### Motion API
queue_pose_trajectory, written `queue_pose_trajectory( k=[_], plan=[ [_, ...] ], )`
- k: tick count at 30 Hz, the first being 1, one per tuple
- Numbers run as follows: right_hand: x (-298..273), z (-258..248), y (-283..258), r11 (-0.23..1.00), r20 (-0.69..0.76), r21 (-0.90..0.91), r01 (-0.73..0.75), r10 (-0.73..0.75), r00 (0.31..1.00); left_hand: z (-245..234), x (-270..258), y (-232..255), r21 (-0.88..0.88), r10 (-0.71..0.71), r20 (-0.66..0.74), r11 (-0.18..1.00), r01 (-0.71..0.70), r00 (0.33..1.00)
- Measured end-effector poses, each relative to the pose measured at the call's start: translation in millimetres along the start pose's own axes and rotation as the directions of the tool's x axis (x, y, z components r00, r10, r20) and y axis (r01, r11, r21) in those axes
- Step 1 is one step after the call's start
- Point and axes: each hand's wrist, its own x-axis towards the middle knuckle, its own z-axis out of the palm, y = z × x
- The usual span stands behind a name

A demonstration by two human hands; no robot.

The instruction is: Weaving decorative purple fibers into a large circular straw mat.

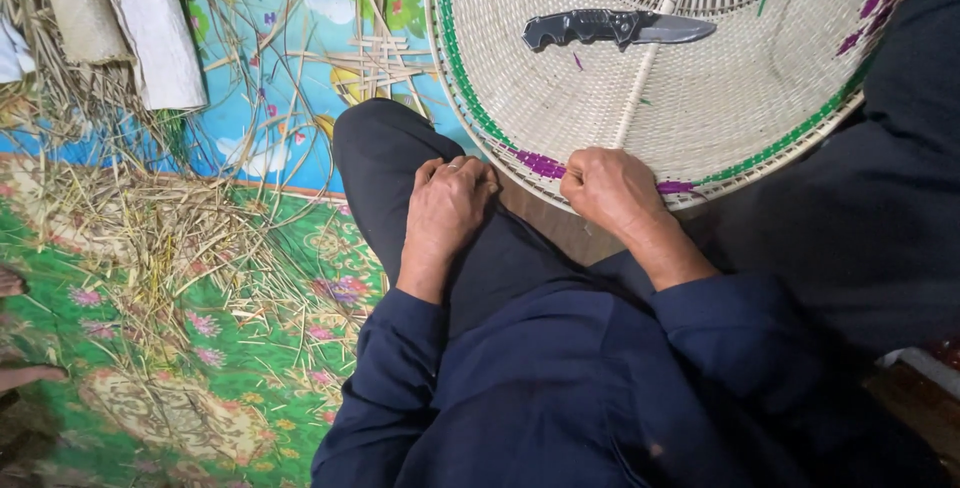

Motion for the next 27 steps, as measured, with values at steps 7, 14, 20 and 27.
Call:
queue_pose_trajectory(
  k=[7, 14, 20, 27],
  plan=[
    [-2, 0, 0, 0.999, -0.012, 0.033, 0.033, -0.032, 0.999, 0, -2, 0, 0.019, 0.013, -0.017, 1.000, -0.013, 1.000],
    [-7, -9, -10, 1.000, -0.013, 0.007, 0.008, -0.008, 1.000, 1, 0, -1, 0.020, 0.010, -0.009, 1.000, -0.010, 1.000],
    [-6, -8, -8, 0.999, 0.004, 0.021, -0.024, 0.024, 1.000, 3, 0, -2, 0.027, 0.011, -0.004, 1.000, -0.011, 1.000],
    [-6, -7, -8, 1.000, -0.011, 0.030, 0.006, -0.005, 1.000, 1, 0, -1, 0.030, 0.007, 0.001, 1.000, -0.007, 1.000]
  ],
)
